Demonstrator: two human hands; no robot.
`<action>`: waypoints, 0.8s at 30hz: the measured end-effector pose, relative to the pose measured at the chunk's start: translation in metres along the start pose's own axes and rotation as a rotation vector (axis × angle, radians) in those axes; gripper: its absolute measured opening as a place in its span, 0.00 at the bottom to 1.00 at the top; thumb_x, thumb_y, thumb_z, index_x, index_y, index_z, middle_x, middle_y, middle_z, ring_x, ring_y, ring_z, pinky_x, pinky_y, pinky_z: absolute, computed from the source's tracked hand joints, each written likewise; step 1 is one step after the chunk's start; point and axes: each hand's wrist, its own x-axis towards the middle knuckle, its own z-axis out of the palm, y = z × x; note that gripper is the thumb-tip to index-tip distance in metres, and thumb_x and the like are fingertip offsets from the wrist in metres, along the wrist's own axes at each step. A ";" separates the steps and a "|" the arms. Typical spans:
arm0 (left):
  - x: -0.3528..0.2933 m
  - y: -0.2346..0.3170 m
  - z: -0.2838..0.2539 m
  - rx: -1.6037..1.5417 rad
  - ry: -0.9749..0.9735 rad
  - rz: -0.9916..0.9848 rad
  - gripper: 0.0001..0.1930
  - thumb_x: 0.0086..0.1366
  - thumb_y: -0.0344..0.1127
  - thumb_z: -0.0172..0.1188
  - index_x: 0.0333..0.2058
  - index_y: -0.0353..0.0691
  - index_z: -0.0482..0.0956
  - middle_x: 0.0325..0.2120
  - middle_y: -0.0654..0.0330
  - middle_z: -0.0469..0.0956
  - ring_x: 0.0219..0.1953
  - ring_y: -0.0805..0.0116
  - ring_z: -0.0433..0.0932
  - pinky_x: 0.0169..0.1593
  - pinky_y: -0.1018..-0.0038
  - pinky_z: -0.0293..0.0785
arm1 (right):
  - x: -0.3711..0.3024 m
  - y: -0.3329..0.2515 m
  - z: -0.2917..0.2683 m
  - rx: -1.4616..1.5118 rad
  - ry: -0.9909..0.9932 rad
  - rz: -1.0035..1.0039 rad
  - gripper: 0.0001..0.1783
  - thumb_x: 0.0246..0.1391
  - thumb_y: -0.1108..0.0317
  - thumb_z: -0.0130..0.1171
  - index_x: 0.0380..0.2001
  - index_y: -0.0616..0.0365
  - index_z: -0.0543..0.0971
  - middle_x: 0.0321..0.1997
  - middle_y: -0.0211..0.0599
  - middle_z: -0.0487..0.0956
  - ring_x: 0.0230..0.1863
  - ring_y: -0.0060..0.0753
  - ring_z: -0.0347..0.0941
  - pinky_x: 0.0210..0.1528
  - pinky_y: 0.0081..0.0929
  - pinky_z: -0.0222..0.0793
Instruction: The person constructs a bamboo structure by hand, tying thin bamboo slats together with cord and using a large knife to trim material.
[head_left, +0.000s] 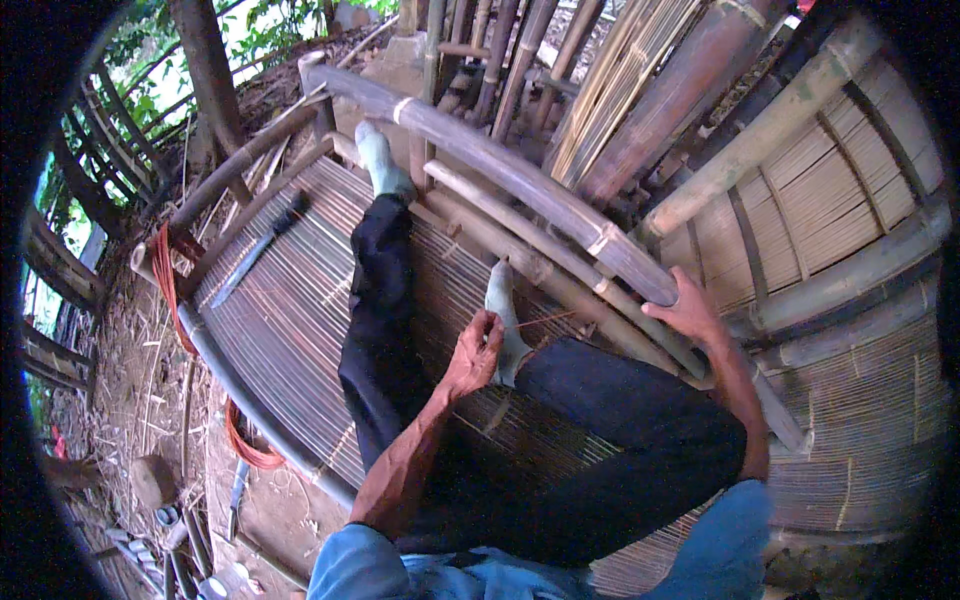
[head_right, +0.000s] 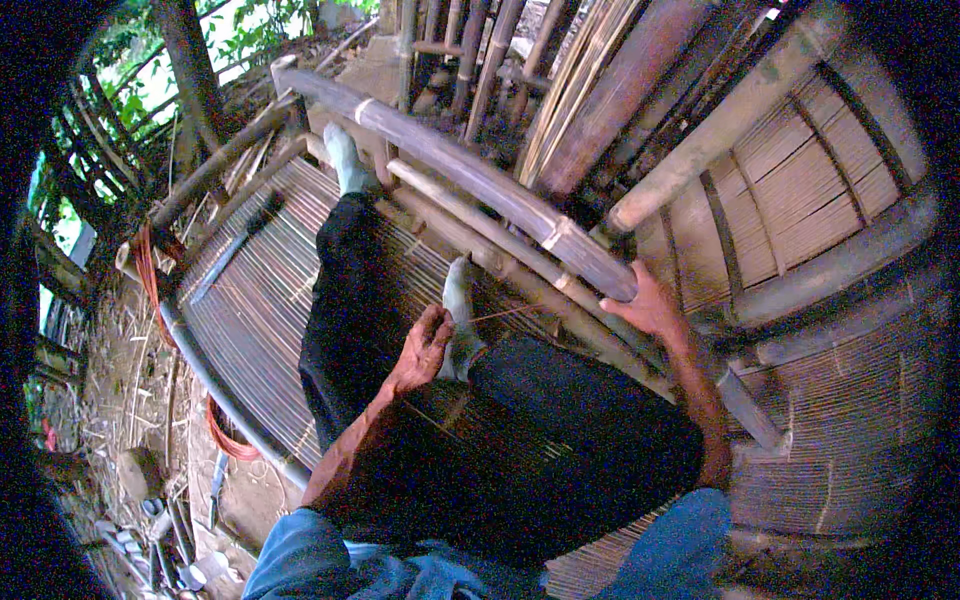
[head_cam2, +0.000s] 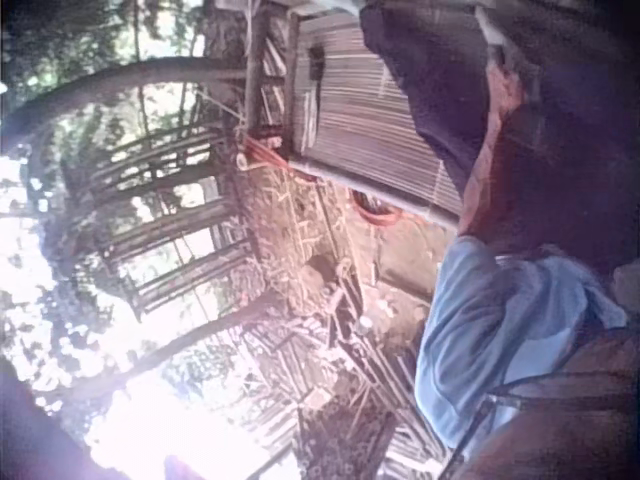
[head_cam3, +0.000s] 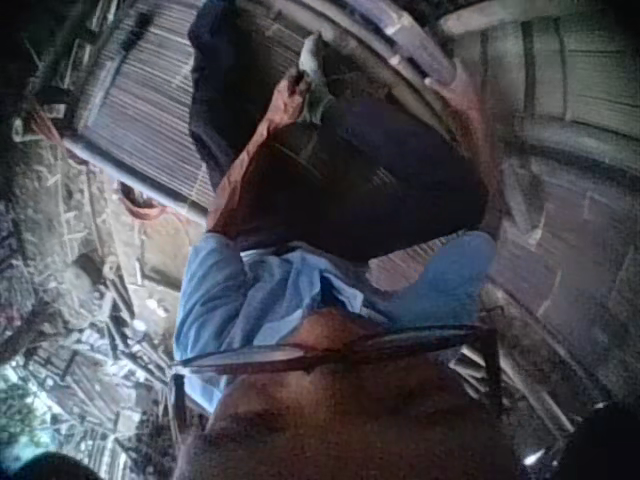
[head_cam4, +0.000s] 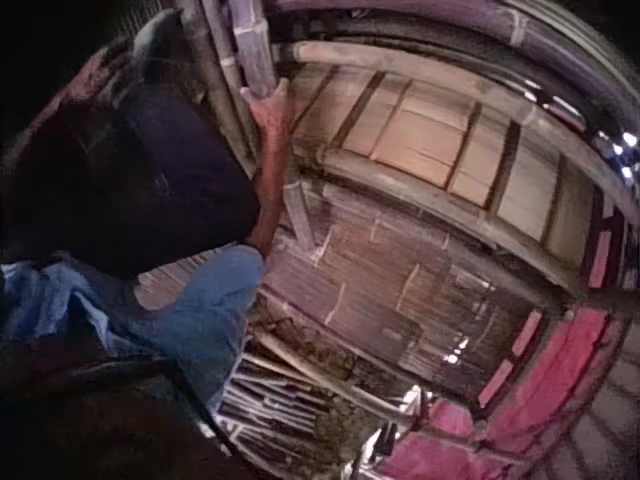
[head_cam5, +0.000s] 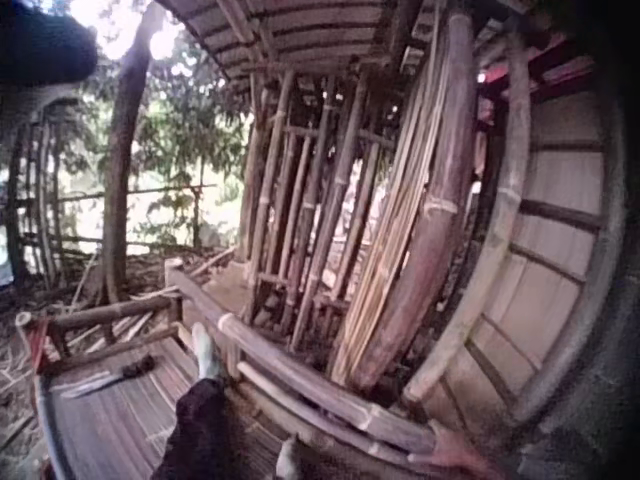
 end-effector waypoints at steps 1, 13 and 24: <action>-0.003 0.001 -0.003 0.015 0.008 0.000 0.17 0.70 0.44 0.50 0.43 0.34 0.71 0.31 0.50 0.75 0.34 0.65 0.73 0.41 0.67 0.71 | 0.004 0.014 0.001 0.007 -0.046 -0.069 0.63 0.35 0.37 0.71 0.66 0.68 0.57 0.60 0.62 0.70 0.62 0.56 0.68 0.64 0.44 0.63; -0.002 -0.042 -0.037 0.055 0.215 0.174 0.15 0.71 0.44 0.47 0.41 0.35 0.69 0.29 0.49 0.73 0.33 0.59 0.75 0.40 0.62 0.71 | 0.090 -0.092 -0.005 0.295 -0.249 -0.109 0.52 0.50 0.23 0.46 0.60 0.59 0.72 0.62 0.50 0.72 0.65 0.46 0.65 0.65 0.39 0.58; 0.023 -0.065 -0.013 0.164 0.348 0.098 0.09 0.54 0.33 0.58 0.32 0.35 0.74 0.17 0.49 0.70 0.20 0.42 0.70 0.31 0.52 0.73 | 0.115 -0.066 0.038 0.420 -0.070 -0.387 0.33 0.66 0.45 0.42 0.61 0.59 0.71 0.61 0.39 0.75 0.63 0.37 0.68 0.67 0.33 0.57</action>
